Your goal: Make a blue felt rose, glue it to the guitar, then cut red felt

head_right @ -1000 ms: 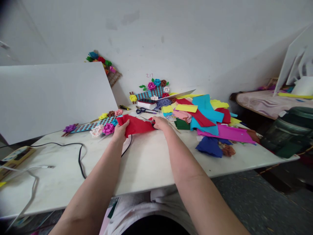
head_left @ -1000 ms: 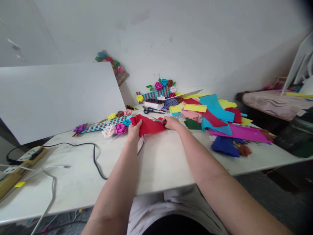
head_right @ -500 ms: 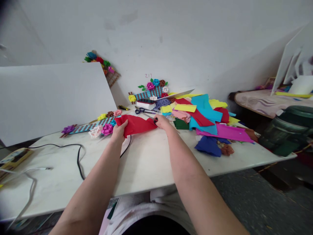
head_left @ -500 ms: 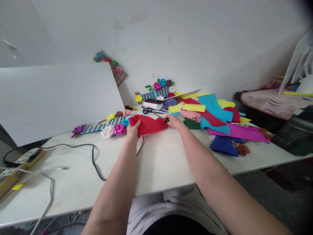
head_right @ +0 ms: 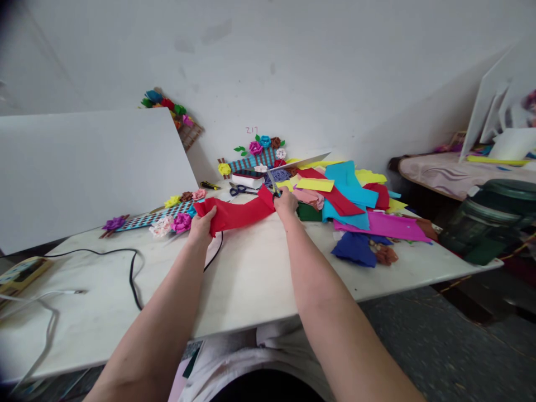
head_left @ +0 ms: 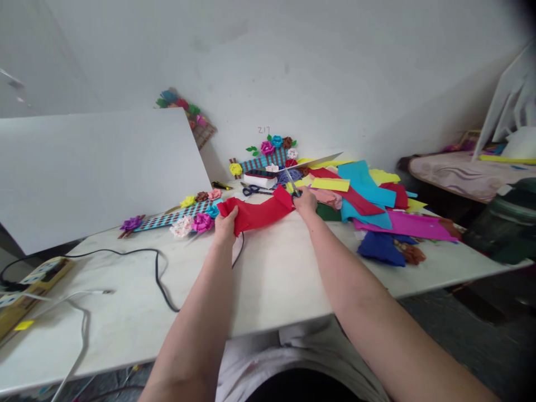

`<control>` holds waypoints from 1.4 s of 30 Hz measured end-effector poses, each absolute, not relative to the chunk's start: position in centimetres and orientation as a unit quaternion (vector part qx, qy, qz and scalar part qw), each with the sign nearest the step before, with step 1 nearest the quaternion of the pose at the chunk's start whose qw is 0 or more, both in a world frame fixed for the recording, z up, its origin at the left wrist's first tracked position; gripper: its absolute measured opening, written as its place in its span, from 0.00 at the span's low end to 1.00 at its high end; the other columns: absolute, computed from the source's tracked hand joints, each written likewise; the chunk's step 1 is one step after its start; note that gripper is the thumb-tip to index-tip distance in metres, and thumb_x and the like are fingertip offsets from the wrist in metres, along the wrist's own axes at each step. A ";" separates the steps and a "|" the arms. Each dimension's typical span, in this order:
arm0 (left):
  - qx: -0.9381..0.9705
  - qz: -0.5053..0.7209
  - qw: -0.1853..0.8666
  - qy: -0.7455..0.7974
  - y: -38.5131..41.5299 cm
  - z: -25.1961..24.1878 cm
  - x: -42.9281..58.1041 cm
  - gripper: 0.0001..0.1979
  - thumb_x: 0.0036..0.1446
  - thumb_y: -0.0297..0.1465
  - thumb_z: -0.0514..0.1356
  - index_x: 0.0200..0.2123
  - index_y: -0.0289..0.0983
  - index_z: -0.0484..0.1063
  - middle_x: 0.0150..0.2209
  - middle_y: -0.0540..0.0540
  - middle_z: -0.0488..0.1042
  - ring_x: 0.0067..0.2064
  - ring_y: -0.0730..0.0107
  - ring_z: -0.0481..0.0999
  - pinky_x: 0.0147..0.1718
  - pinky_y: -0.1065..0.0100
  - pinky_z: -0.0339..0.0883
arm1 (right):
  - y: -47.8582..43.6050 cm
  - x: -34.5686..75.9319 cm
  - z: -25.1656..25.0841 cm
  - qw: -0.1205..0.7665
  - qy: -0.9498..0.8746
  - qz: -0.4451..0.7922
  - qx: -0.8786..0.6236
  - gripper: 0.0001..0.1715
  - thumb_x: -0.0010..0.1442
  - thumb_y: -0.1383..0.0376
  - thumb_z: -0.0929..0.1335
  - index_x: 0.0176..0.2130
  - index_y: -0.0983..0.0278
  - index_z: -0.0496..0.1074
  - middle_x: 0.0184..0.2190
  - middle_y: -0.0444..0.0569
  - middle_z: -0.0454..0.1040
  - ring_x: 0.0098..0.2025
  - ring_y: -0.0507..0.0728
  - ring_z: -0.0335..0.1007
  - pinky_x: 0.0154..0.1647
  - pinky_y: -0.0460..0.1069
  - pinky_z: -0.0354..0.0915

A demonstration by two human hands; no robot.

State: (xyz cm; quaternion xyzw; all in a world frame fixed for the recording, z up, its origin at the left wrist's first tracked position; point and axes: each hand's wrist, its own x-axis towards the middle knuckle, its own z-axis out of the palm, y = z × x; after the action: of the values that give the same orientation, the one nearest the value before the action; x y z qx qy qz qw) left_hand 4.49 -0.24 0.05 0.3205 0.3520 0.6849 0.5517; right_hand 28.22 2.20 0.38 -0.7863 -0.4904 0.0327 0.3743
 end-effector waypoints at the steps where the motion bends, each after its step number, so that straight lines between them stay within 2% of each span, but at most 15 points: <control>1: 0.323 0.684 0.552 0.351 -0.2 0.0 4.5 0.09 0.46 0.24 0.65 0.34 0.31 0.73 0.30 0.43 0.76 0.33 0.63 0.78 0.39 0.60 0.74 | 2.2 28.3 0.2 0.381 -0.479 0.033 -0.790 0.22 0.56 0.64 0.64 0.51 0.59 0.67 0.45 0.53 0.75 0.47 0.61 0.70 0.43 0.51 0.63; 10: 0.322 0.684 0.550 0.355 0.0 -0.2 4.5 0.08 0.48 0.24 0.64 0.34 0.31 0.73 0.30 0.43 0.77 0.31 0.65 0.78 0.40 0.60 0.73 | 1.5 28.2 -0.1 0.409 -0.435 0.050 -0.801 0.22 0.59 0.65 0.62 0.53 0.62 0.65 0.45 0.56 0.74 0.48 0.62 0.70 0.45 0.53 0.64; 15: 0.318 0.691 0.548 0.348 0.2 -0.2 4.6 0.09 0.46 0.24 0.65 0.34 0.31 0.73 0.31 0.42 0.77 0.34 0.63 0.79 0.41 0.58 0.73 | 2.0 27.7 0.1 0.442 -0.467 0.048 -0.765 0.20 0.56 0.66 0.65 0.50 0.62 0.69 0.43 0.53 0.76 0.47 0.61 0.72 0.46 0.52 0.65; 17: 0.321 0.690 0.552 0.341 0.1 -0.2 4.6 0.10 0.46 0.25 0.66 0.34 0.31 0.73 0.31 0.42 0.77 0.35 0.62 0.79 0.42 0.58 0.73 | 2.4 27.3 0.1 0.462 -0.500 0.100 -0.726 0.19 0.56 0.67 0.65 0.49 0.61 0.69 0.40 0.51 0.77 0.39 0.58 0.75 0.39 0.50 0.68; 19: 0.319 0.687 0.555 0.343 0.0 -0.1 4.6 0.09 0.47 0.24 0.65 0.34 0.30 0.73 0.31 0.42 0.77 0.34 0.62 0.79 0.41 0.58 0.73 | 2.6 26.7 0.2 0.471 -0.528 0.197 -0.678 0.19 0.57 0.67 0.65 0.49 0.62 0.68 0.35 0.49 0.77 0.28 0.54 0.75 0.27 0.47 0.68; 21: 0.311 0.685 0.560 0.347 -0.2 0.1 4.6 0.07 0.48 0.24 0.64 0.34 0.30 0.73 0.30 0.42 0.77 0.34 0.63 0.79 0.41 0.59 0.73 | 2.6 25.9 0.4 0.467 -0.545 0.293 -0.632 0.19 0.57 0.66 0.66 0.49 0.63 0.67 0.29 0.47 0.76 0.20 0.52 0.71 0.18 0.44 0.64; 24: 0.296 0.685 0.569 0.345 -0.4 0.4 4.7 0.06 0.50 0.23 0.63 0.34 0.29 0.73 0.29 0.42 0.76 0.32 0.64 0.79 0.40 0.59 0.74 | 2.1 25.2 0.8 0.453 -0.565 0.383 -0.573 0.14 0.56 0.65 0.67 0.44 0.65 0.68 0.22 0.44 0.72 0.15 0.49 0.66 0.11 0.42 0.58; 26: 0.287 0.688 0.572 0.342 -0.4 0.4 4.7 0.06 0.50 0.22 0.63 0.34 0.29 0.73 0.29 0.42 0.76 0.31 0.65 0.79 0.39 0.60 0.74 | 1.7 25.1 1.1 0.449 -0.578 0.430 -0.529 0.11 0.57 0.65 0.68 0.41 0.65 0.68 0.21 0.43 0.71 0.15 0.48 0.65 0.10 0.41 0.56; 30: 0.275 0.693 0.572 0.341 -0.1 0.2 4.6 0.06 0.48 0.22 0.64 0.33 0.29 0.73 0.30 0.41 0.76 0.32 0.64 0.79 0.39 0.59 0.74 | 1.0 25.6 1.4 0.428 -0.609 0.500 -0.442 0.12 0.56 0.63 0.69 0.41 0.65 0.67 0.20 0.42 0.72 0.15 0.47 0.65 0.10 0.40 0.56; 36: 0.265 0.706 0.564 0.336 0.4 0.0 4.5 0.06 0.49 0.22 0.64 0.33 0.29 0.73 0.30 0.42 0.77 0.31 0.66 0.78 0.40 0.60 0.73 | 0.4 25.3 1.8 0.356 -0.647 0.540 -0.405 0.11 0.55 0.62 0.68 0.38 0.64 0.67 0.20 0.41 0.72 0.16 0.47 0.65 0.11 0.40 0.57; 42: 0.254 0.716 0.551 0.345 0.6 -0.1 4.6 0.03 0.50 0.22 0.62 0.31 0.32 0.73 0.28 0.45 0.76 0.29 0.68 0.77 0.42 0.59 0.72 | 0.1 25.4 2.1 0.298 -0.683 0.569 -0.347 0.17 0.54 0.59 0.69 0.40 0.66 0.68 0.25 0.44 0.74 0.19 0.48 0.68 0.11 0.40 0.58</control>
State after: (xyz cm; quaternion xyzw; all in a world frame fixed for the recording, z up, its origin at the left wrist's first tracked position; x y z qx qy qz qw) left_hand 4.62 0.61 -0.05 0.2543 0.3454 0.7156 0.5514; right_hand 25.39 0.14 2.15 -0.3472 -0.6830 0.5691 0.2984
